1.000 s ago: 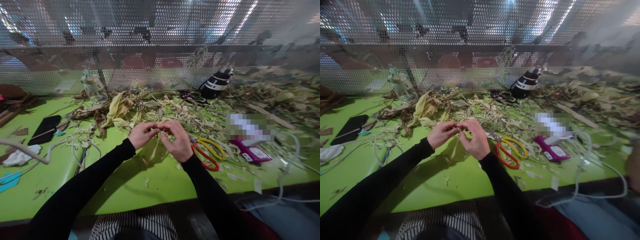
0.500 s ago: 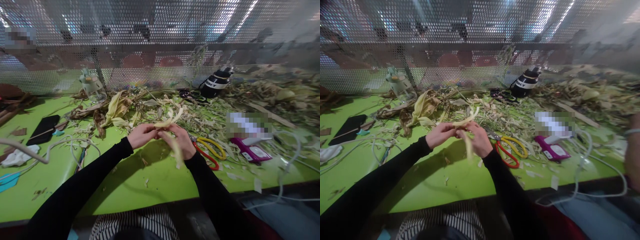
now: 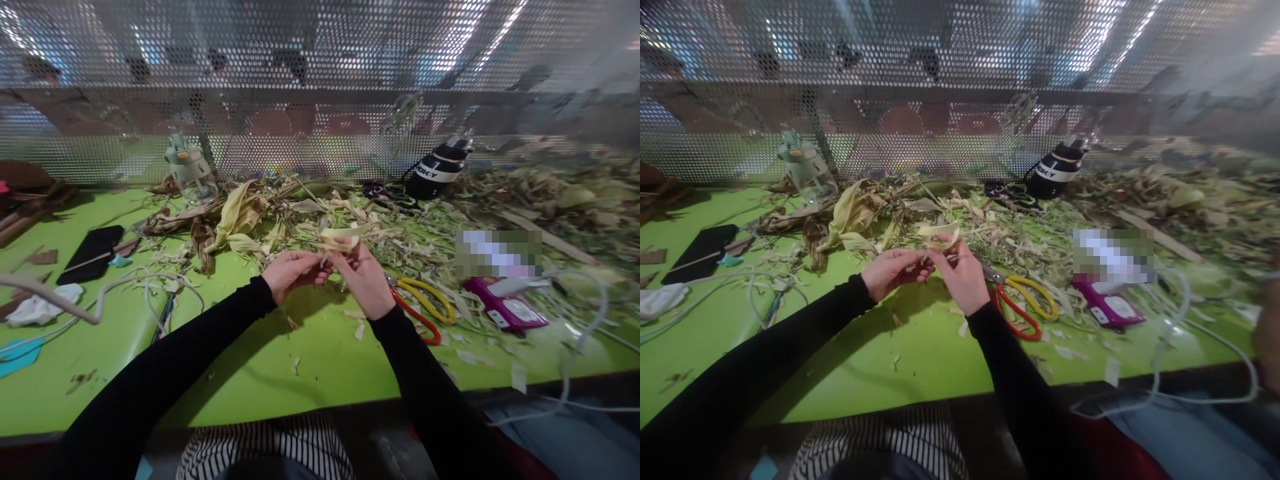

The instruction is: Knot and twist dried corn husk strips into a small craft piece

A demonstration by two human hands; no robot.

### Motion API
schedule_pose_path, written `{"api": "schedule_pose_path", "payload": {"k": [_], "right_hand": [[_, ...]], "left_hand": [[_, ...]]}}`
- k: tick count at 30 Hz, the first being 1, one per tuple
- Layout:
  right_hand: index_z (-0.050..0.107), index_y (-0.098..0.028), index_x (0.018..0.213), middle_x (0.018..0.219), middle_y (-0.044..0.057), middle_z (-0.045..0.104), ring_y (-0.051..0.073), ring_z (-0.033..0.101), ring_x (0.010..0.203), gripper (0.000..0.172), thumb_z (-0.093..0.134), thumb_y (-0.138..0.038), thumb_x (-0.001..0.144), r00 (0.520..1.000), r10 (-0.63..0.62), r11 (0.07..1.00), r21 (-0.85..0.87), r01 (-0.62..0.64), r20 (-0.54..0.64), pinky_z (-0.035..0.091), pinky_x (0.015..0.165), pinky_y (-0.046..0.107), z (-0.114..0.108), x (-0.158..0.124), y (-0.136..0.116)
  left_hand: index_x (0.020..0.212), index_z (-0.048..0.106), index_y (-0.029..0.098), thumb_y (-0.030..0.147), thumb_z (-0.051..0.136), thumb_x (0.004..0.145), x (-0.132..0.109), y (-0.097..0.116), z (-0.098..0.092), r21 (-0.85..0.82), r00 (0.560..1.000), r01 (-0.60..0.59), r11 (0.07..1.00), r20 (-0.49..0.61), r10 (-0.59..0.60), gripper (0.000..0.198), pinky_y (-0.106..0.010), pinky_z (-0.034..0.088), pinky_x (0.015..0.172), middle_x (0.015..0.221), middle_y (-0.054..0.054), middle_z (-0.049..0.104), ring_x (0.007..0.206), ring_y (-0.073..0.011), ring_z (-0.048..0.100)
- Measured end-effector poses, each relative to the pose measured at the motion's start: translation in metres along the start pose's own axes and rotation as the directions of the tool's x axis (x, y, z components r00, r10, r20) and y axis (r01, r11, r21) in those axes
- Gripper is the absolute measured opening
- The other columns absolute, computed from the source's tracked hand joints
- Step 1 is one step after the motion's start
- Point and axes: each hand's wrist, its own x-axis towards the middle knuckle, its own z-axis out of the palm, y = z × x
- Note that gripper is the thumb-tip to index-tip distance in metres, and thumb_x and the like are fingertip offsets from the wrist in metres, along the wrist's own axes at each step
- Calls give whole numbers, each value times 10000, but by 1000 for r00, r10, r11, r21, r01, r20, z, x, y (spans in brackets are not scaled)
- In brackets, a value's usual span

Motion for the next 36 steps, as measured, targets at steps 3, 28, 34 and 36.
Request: {"api": "schedule_pose_path", "payload": {"k": [3, 28, 34, 36], "right_hand": [[539, -211, 1119, 710, -14, 547, 139, 527, 592, 492, 697, -416, 701, 998, -56, 994, -89, 59, 43, 450, 537, 271, 2, -1, 1], [591, -192, 699, 662, 31, 546, 155, 497, 624, 228, 541, -362, 842, 914, -404, 801, -474, 366, 24, 400, 581, 280, -1, -1, 3], [594, -190, 744, 644, -8, 557, 110, 468, 536, 258, 614, -447, 758, 994, -67, 995, -62, 72, 81, 390, 502, 243, -2, 2, 4], [578, -197, 762, 609, -32, 537, 96, 457, 499, 263, 613, -457, 750, 994, 33, 991, 127, -46, 101, 379, 464, 226, -2, 3, 5]], "left_hand": [[631, 589, 99, 203, 677, 708, 3, -7, -1, 12, 996, -62, 998, -63, 62, 157, -240, 509, 670, 575, 3, 595, 525, -61, 561], [689, 603, 191, 226, 569, 765, -4, -10, -10, 864, 735, -449, 229, 212, 644, 90, -215, 381, 674, 780, -52, 614, 722, -141, 533], [654, 619, 200, 232, 640, 718, -9, -10, -2, 719, 837, -436, 541, 104, 537, 74, -213, 408, 742, 714, -37, 592, 734, -143, 538], [654, 603, 175, 242, 622, 739, -9, -11, 3, 537, 909, -368, 759, 34, 416, 110, -232, 444, 741, 680, -21, 596, 677, -121, 547]]}}
